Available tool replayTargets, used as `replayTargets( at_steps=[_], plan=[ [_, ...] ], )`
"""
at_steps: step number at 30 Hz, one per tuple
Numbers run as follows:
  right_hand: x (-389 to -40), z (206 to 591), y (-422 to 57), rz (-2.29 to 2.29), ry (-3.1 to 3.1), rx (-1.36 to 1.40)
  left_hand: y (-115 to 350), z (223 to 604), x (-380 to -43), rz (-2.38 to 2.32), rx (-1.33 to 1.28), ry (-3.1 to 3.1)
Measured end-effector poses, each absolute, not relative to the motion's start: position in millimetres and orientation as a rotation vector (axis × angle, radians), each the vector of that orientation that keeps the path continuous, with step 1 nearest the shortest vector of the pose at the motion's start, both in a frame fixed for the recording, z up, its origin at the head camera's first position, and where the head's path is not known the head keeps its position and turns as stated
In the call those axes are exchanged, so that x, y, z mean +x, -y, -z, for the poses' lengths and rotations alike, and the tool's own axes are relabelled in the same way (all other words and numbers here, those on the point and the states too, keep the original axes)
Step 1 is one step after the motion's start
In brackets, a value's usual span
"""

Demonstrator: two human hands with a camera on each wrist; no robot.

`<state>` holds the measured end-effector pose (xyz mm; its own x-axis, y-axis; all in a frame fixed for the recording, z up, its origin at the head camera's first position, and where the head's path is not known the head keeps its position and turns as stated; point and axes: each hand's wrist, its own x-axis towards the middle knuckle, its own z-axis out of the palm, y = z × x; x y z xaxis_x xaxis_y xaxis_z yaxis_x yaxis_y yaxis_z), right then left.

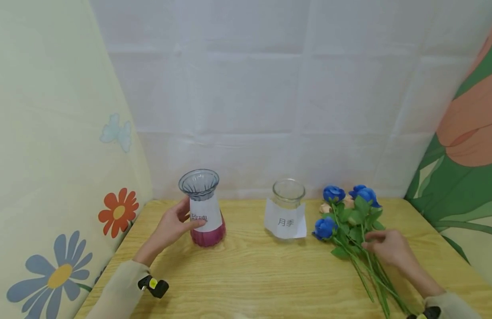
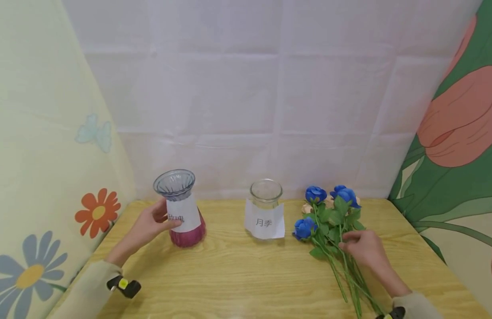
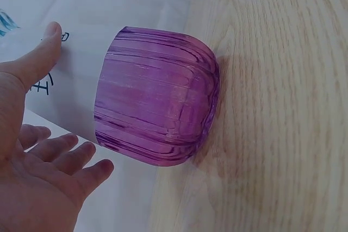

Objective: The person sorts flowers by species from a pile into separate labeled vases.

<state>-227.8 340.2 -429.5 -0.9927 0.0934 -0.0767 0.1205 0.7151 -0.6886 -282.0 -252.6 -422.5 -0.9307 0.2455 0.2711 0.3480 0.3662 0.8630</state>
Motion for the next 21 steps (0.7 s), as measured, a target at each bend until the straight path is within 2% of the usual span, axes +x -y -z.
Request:
replayTargets(
  at_steps=[8, 21],
  plan=[
    [-227, 426, -348, 1.409, -2.776, 0.227, 254, 423, -283, 1.621, -0.535, 2.532],
    [-232, 413, -350, 1.450, -2.861, 0.115, 253, 425, -287, 1.668, -0.517, 2.559]
  ],
)
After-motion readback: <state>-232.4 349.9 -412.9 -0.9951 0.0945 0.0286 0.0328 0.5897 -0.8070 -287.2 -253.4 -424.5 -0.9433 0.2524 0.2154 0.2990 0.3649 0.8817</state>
